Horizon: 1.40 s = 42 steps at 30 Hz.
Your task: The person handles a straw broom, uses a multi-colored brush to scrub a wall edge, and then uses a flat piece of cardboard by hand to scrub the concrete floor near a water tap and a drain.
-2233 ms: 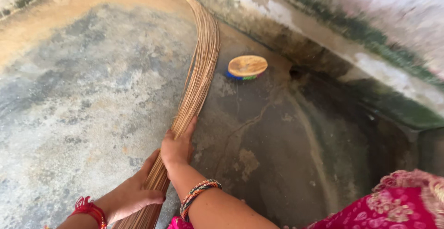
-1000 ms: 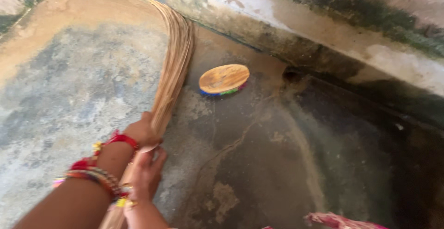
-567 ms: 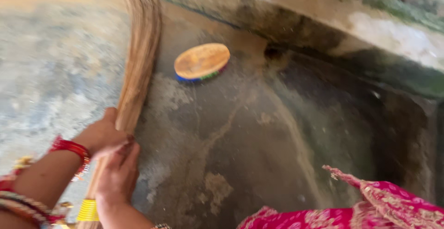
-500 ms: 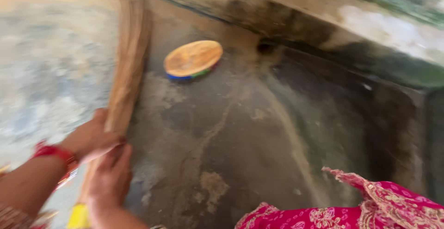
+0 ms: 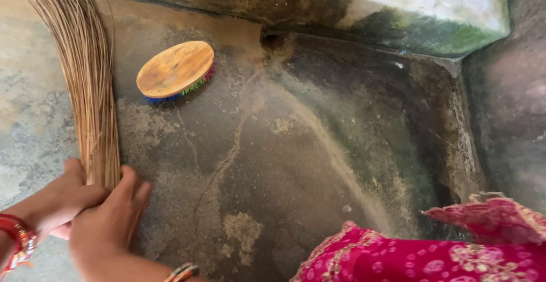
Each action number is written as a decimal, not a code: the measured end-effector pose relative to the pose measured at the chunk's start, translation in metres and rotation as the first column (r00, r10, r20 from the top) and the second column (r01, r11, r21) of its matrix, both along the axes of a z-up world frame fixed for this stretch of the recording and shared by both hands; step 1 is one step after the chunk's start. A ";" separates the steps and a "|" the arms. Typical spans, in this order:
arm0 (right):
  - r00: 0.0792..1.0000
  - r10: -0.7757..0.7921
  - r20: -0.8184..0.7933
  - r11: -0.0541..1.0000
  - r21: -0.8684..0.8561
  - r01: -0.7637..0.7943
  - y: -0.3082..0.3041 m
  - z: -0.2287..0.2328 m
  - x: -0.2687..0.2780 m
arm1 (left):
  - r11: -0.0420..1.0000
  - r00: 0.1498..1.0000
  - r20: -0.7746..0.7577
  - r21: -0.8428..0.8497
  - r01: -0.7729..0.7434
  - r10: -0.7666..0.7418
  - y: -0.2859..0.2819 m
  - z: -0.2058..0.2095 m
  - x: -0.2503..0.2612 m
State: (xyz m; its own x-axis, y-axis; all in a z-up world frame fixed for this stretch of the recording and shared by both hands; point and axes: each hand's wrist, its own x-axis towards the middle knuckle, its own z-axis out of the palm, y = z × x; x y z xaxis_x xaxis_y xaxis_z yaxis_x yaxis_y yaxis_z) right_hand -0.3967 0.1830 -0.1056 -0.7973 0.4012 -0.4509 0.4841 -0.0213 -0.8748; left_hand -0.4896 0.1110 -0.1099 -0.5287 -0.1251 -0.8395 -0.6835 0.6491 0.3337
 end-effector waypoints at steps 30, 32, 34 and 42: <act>0.852 0.508 0.125 0.376 0.858 -0.350 0.202 0.025 -0.175 | 0.922 0.911 0.242 -0.118 0.369 -0.333 0.031 0.057 -0.028; 0.813 0.544 0.210 0.365 0.813 -0.454 0.205 0.023 -0.184 | 0.920 0.909 0.256 -0.128 0.370 -0.329 0.032 0.056 -0.027; 0.775 0.582 0.246 0.229 0.865 -0.446 0.203 0.017 -0.195 | 0.919 0.907 0.270 -0.139 0.369 -0.324 0.033 0.056 -0.029; 0.654 0.638 0.406 0.031 0.835 -0.549 0.204 0.034 -0.243 | 0.910 0.898 0.281 -0.144 0.388 -0.338 0.035 0.057 -0.030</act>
